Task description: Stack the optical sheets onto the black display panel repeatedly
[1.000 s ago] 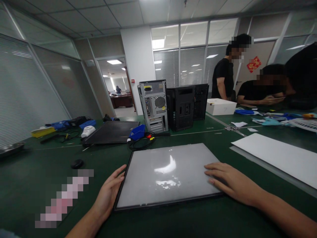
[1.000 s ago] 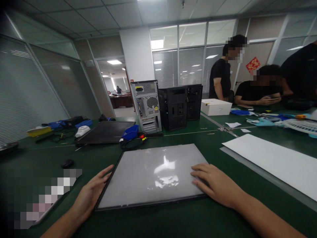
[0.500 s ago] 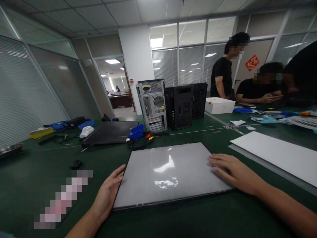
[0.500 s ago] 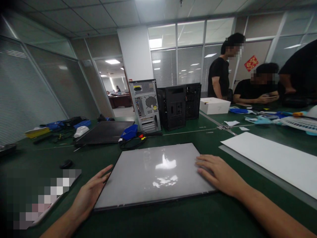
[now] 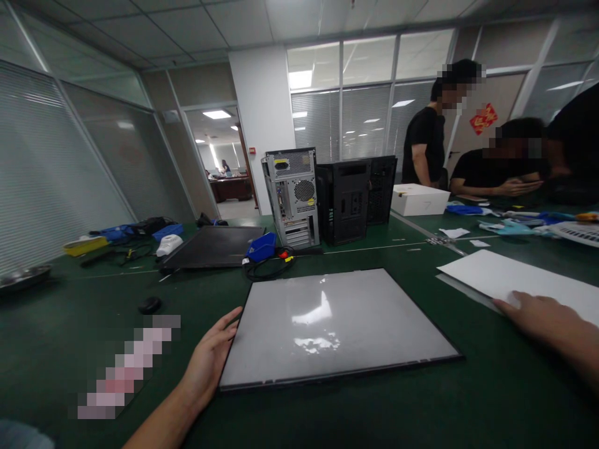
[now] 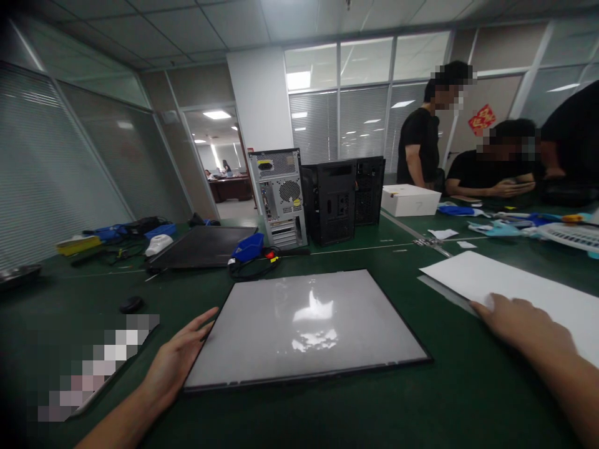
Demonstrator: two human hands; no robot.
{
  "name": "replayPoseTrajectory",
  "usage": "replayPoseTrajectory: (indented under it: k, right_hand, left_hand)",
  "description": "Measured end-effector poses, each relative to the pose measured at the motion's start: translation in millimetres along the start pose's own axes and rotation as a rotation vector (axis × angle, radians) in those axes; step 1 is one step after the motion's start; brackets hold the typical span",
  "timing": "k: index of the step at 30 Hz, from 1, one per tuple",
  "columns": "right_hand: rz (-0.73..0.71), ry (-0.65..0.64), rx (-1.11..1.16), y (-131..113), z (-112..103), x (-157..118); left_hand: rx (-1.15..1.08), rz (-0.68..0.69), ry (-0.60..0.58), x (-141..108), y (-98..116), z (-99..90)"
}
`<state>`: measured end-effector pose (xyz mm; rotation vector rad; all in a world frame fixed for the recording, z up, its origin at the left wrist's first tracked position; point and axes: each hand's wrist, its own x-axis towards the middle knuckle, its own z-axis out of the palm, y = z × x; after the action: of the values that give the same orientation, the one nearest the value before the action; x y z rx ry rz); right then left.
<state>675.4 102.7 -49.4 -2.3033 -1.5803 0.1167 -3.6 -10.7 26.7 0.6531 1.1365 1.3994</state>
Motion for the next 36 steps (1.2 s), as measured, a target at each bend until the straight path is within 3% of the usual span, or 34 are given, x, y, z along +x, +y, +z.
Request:
replayPoseTrajectory:
  k: [5,9,11,14,17,20,22,24,29,33,36]
  right_hand:
    - [0.024,-0.118,-0.068,-15,-14,-9]
    - [-0.105,0.016,-0.134,-64,-33,-38]
    - [-0.212,0.12,-0.186,-99,-39,-59]
    - [-0.415,0.171,-0.225,-152,-38,-92]
    - [-0.696,0.112,-0.173,-192,-30,-124]
    - [-0.942,-0.013,-0.095,-214,-19,-145]
    - [-1.018,-0.059,-0.057,-217,-13,-149]
    - [-0.991,-0.036,-0.035,-212,-8,-142]
    - [-0.661,0.101,-0.139,-173,-1,-100]
    - [-0.501,-0.006,-0.14,-147,5,-81]
    - [-0.512,-0.083,-0.073,-152,2,-87]
  left_hand:
    - [-0.004,0.004,-0.003,3,-1,-3.4]
    - [-0.021,0.009,-0.006,4,-2,-4.4]
    - [-0.026,0.008,-0.004,4,-1,-5.0]
    - [-0.033,0.011,-0.008,4,-1,-6.3]
    - [-0.034,0.014,-0.015,5,-2,-8.1]
    - [-0.033,0.015,-0.025,5,-2,-9.6]
    - [-0.034,0.019,-0.029,6,-3,-10.1]
    - [-0.033,0.022,-0.03,6,-3,-10.1]
    - [-0.021,0.026,-0.013,7,-3,-9.6]
    - [-0.028,0.033,-0.022,7,-4,-11.1]
    - [-0.032,0.027,-0.032,8,-4,-10.9]
